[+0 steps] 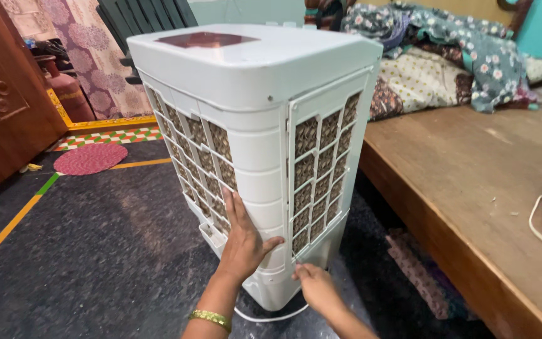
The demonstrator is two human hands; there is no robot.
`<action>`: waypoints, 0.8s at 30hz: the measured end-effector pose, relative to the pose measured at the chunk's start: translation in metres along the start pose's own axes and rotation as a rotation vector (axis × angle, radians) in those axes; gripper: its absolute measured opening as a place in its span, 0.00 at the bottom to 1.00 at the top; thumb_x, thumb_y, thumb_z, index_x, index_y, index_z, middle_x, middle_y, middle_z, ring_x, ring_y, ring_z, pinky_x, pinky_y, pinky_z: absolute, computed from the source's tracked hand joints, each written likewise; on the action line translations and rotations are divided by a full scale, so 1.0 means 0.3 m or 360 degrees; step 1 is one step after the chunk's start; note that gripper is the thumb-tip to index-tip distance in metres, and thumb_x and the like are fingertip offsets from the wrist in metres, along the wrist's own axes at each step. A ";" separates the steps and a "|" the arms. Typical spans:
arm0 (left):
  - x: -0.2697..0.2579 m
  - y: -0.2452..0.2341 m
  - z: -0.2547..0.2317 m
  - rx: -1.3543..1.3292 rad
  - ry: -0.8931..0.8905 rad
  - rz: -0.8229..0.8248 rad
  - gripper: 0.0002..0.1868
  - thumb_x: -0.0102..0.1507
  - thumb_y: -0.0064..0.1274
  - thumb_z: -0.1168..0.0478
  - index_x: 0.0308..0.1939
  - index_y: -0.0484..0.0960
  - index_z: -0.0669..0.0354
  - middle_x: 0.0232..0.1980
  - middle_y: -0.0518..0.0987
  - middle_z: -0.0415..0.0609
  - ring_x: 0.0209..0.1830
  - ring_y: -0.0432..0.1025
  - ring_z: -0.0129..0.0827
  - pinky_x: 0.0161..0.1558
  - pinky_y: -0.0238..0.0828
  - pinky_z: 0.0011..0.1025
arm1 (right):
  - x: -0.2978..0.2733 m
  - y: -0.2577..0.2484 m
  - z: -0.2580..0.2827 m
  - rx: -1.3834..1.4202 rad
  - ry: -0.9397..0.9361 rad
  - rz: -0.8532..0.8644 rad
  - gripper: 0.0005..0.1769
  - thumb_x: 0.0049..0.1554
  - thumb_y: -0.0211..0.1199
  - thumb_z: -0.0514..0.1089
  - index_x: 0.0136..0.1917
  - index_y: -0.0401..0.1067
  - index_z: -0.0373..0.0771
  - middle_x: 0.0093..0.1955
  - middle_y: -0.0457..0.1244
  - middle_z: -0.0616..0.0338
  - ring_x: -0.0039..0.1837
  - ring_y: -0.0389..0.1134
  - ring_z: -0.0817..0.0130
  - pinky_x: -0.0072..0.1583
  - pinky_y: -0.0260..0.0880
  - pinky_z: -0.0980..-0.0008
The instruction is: The person uses a screwdriver to remove screws from the side panel of a portable air cooler. After removing the screws, they detach the front grille and place it on a nearby bed, then use a cloth to wipe the interior components of the cooler.
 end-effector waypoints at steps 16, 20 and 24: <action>-0.043 0.041 0.011 0.0104 -0.0058 -0.0083 0.77 0.40 0.75 0.53 0.75 0.30 0.68 0.79 0.36 0.71 0.81 0.32 0.67 0.77 0.35 0.50 | -0.082 0.003 0.117 0.0220 0.0196 0.0002 0.24 0.62 0.52 0.57 0.40 0.75 0.37 0.30 0.64 0.57 0.36 0.65 0.67 0.43 0.65 0.66; -0.043 0.047 0.013 0.0067 -0.0059 -0.0079 0.74 0.42 0.73 0.54 0.75 0.31 0.69 0.80 0.35 0.71 0.81 0.30 0.66 0.77 0.36 0.50 | -0.081 -0.001 0.141 0.0275 0.0187 0.0015 0.24 0.62 0.53 0.57 0.39 0.75 0.36 0.31 0.64 0.58 0.36 0.64 0.68 0.43 0.65 0.66; -0.045 0.058 0.025 0.0090 -0.0086 -0.0097 0.73 0.43 0.72 0.54 0.75 0.32 0.72 0.80 0.37 0.71 0.81 0.32 0.66 0.78 0.38 0.49 | -0.086 0.007 0.160 0.0272 0.0187 0.0018 0.24 0.62 0.53 0.58 0.39 0.75 0.36 0.31 0.64 0.58 0.37 0.65 0.68 0.43 0.65 0.66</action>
Point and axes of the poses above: each hand's wrist, its own x-axis towards the middle knuckle, its own y-axis out of the palm, z = x × y, the point moved 4 cm from there along x, towards the middle knuckle
